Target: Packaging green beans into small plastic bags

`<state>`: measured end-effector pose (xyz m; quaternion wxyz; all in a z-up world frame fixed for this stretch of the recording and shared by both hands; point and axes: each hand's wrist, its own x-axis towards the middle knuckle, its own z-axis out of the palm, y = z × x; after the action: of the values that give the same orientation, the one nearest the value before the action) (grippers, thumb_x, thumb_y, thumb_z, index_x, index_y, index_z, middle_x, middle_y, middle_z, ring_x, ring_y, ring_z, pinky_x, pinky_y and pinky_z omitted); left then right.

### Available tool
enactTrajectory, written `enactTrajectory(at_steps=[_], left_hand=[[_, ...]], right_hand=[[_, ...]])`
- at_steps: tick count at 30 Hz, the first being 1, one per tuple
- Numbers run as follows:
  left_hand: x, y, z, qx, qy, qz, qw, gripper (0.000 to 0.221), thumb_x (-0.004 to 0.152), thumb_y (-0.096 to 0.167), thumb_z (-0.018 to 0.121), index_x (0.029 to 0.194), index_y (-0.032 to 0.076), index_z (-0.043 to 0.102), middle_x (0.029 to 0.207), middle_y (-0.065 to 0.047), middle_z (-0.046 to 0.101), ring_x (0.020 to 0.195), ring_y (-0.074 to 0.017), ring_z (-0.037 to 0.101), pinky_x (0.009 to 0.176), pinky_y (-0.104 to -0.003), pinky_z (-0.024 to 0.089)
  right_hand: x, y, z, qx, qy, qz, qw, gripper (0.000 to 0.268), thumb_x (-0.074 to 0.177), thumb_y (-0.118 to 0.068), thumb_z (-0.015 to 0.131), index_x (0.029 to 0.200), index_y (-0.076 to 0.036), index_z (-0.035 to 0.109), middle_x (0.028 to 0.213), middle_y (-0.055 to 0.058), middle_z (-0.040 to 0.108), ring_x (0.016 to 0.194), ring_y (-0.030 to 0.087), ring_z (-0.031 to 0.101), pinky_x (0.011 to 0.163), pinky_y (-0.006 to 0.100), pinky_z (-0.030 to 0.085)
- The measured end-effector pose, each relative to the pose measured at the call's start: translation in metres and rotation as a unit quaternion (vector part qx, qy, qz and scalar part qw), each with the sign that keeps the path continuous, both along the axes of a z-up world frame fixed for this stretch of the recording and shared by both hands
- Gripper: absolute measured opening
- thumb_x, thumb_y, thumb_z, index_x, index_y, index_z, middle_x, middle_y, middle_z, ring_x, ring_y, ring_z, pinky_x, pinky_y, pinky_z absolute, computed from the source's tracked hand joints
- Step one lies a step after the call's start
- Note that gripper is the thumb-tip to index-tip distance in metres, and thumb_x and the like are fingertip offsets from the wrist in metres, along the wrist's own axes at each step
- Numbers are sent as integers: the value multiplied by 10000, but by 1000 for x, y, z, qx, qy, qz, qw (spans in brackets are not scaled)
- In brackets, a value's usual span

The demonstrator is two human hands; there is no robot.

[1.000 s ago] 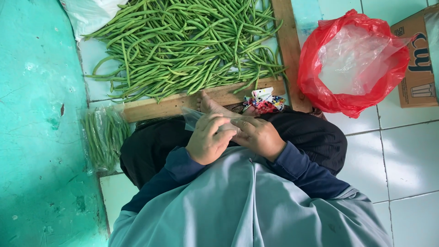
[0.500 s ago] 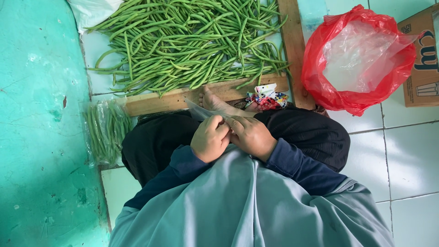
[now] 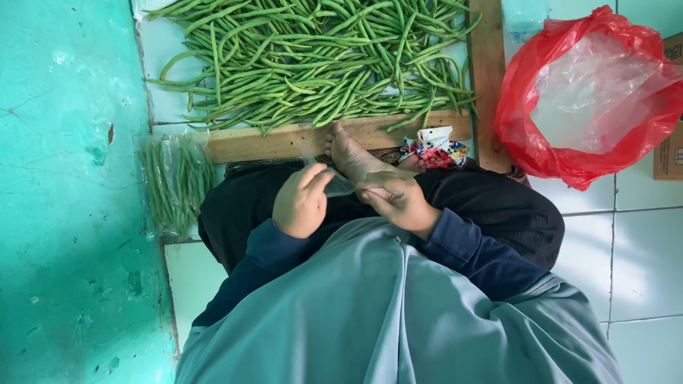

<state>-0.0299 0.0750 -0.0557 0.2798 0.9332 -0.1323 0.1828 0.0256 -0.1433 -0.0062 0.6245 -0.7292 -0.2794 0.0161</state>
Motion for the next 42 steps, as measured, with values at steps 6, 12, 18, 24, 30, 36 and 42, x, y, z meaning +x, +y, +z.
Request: enactTrajectory(at_steps=[6,12,18,24,30,36,42], left_hand=[[21,104,37,-36,-103,146,983,540,793,-79,552,1249,122,761,1169,-139,723,979,-333,716,865,-418,563],[22,123,48,-58,-110,165,978,529,764,-137,532,1183,61,786,1081,-145,722,942,-358,706,790,-448,586],[2,114,25,-143,-31,176,974,484,797,-137,554,1174,57,786,1055,-142,733,965,-365,711,861,-432,573],[1,110,18,-176,10,160,971,459,828,-127,525,1187,22,769,1083,-197,729,979,-407,704,815,-470,576],[23,96,21,-199,22,155,967,473,808,-154,535,1176,23,775,1071,-181,728,942,-395,710,809,-450,582],[36,81,17,-192,7,112,975,487,840,-129,514,1222,50,758,1118,-156,708,958,-385,700,802,-430,581],[56,56,45,-157,-15,69,985,506,795,-150,547,1220,44,741,1144,-182,710,994,-435,697,817,-482,586]], right_hand=[[71,-25,-112,-122,57,-52,989,133,903,-70,797,1036,-74,798,886,130,773,874,266,757,739,359,599],[159,-9,-169,-310,62,-48,947,198,954,-173,702,1135,-147,777,1002,113,773,968,309,734,823,434,606],[191,56,-163,-402,10,4,915,293,990,-191,717,1262,-83,705,1190,149,670,1172,368,652,949,479,579],[204,102,-206,-462,83,25,882,364,1041,-280,644,1389,-180,609,1316,146,607,1200,365,645,986,483,573],[193,67,-243,-332,31,-55,941,179,941,-108,722,1118,-112,749,1079,137,715,1077,391,694,881,483,616],[166,-3,-205,-259,-86,-139,952,204,890,-68,774,1092,-55,799,922,172,715,859,403,713,694,469,624],[136,-28,-138,-86,-121,-193,970,223,866,96,781,1067,5,810,915,150,742,807,325,722,673,359,593]])
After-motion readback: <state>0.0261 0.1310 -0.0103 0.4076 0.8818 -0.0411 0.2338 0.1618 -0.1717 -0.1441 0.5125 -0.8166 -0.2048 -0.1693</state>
